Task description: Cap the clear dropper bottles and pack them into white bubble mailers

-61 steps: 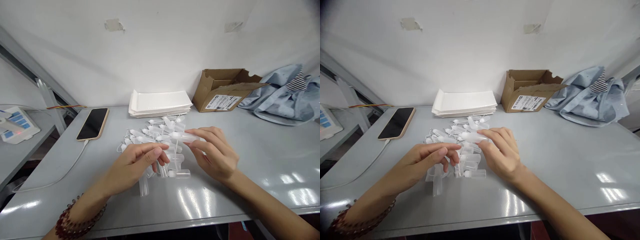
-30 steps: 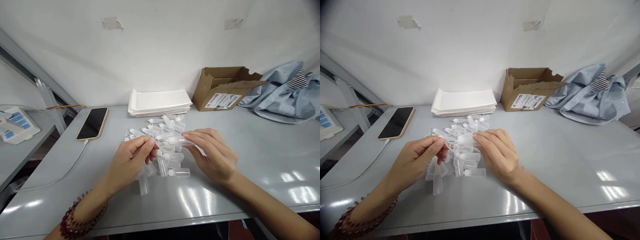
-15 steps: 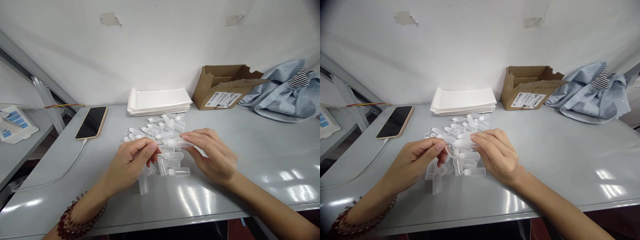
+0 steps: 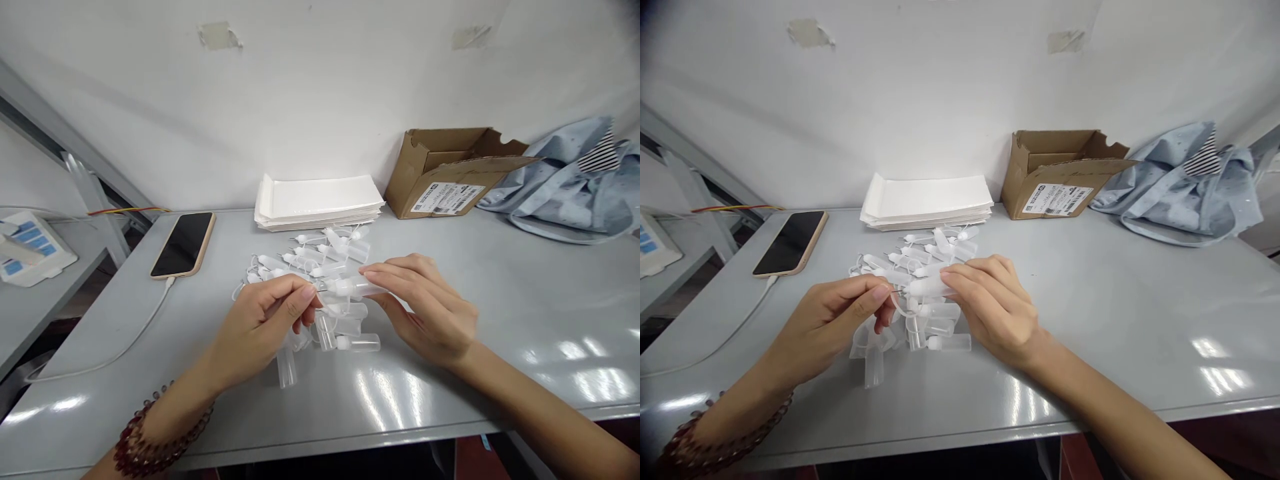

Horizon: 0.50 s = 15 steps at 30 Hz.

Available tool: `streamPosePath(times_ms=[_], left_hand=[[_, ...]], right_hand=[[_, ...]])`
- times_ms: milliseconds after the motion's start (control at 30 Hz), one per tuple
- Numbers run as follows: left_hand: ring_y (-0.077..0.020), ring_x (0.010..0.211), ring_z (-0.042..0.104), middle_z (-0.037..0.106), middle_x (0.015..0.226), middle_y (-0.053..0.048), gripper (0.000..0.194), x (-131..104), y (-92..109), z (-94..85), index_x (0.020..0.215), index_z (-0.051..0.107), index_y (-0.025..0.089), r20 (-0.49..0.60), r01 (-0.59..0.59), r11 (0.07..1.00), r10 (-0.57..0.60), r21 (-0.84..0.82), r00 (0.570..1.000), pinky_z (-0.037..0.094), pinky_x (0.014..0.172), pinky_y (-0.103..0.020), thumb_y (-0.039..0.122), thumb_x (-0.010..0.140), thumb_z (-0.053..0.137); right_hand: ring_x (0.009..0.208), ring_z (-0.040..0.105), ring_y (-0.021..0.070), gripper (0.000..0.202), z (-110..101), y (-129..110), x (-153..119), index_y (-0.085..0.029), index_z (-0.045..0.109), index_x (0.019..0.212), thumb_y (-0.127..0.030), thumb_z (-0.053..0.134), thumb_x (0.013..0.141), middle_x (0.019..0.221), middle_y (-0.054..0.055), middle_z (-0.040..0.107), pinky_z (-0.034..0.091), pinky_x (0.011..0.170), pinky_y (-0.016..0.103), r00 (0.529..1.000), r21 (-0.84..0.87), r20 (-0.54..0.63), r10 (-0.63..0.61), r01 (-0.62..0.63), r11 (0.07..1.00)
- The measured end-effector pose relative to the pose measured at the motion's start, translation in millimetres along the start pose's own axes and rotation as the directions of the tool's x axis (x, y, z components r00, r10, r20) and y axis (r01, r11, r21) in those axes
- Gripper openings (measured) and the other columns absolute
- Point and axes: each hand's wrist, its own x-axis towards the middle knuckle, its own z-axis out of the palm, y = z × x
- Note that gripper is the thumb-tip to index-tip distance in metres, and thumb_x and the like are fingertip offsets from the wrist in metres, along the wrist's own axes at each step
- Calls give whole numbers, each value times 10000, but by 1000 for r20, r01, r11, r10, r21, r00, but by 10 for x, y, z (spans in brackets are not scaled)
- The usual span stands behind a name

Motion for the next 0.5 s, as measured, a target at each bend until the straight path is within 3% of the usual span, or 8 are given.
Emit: streamPosePath(times_ms=[500], left_hand=[[-100,577,529,584,610,29,291,2,-23,40,660,574,183,55,-1,998,-2,69,998,454,567,-194,258,912,450]], right_hand=[[767,606,201,319,21,-31,-41,-127,611,1036,50,575,773,836,110,708,561,590,346,998,-19,20,-68,68,998]])
